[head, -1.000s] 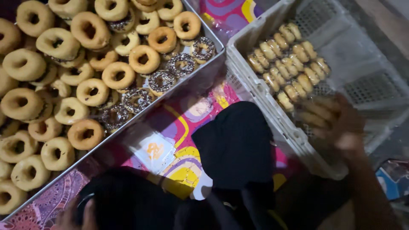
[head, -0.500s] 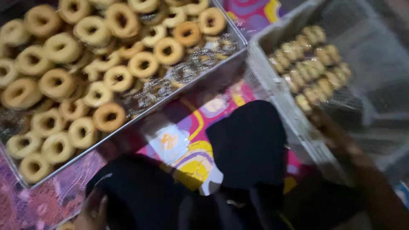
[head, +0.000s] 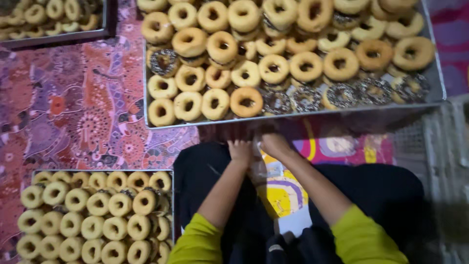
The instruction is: The person picks donuts from metal trays and places them into clear plastic bags. They seal each bag and set it aside in a nearby basket. The process is repeated continuously with both plain and chocolate-sprinkled donuts.
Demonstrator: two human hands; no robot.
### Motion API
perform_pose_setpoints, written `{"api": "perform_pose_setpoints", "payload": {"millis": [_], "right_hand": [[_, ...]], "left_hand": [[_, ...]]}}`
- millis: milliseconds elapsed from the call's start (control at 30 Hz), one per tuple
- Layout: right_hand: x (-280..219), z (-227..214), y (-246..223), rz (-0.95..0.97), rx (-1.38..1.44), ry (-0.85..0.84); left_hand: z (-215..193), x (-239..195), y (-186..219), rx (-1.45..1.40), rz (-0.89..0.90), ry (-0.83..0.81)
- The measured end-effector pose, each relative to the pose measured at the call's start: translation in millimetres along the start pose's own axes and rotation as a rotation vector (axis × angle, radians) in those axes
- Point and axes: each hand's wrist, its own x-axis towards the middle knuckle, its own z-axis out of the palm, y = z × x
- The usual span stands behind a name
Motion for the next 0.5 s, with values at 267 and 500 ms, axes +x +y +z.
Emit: {"api": "perform_pose_setpoints", "payload": {"millis": [267,500], "right_hand": [[45.1,-4.3,-12.0,0.008,-0.088,-0.293],[-117.2,-59.0,-70.4,-0.499,0.505,0.347]], "left_hand": [[42.3,24.2,-4.4,-0.111,0.031,0.111],[8.4,-78.6,-32.2,-2.172,0.277,0.23]]}}
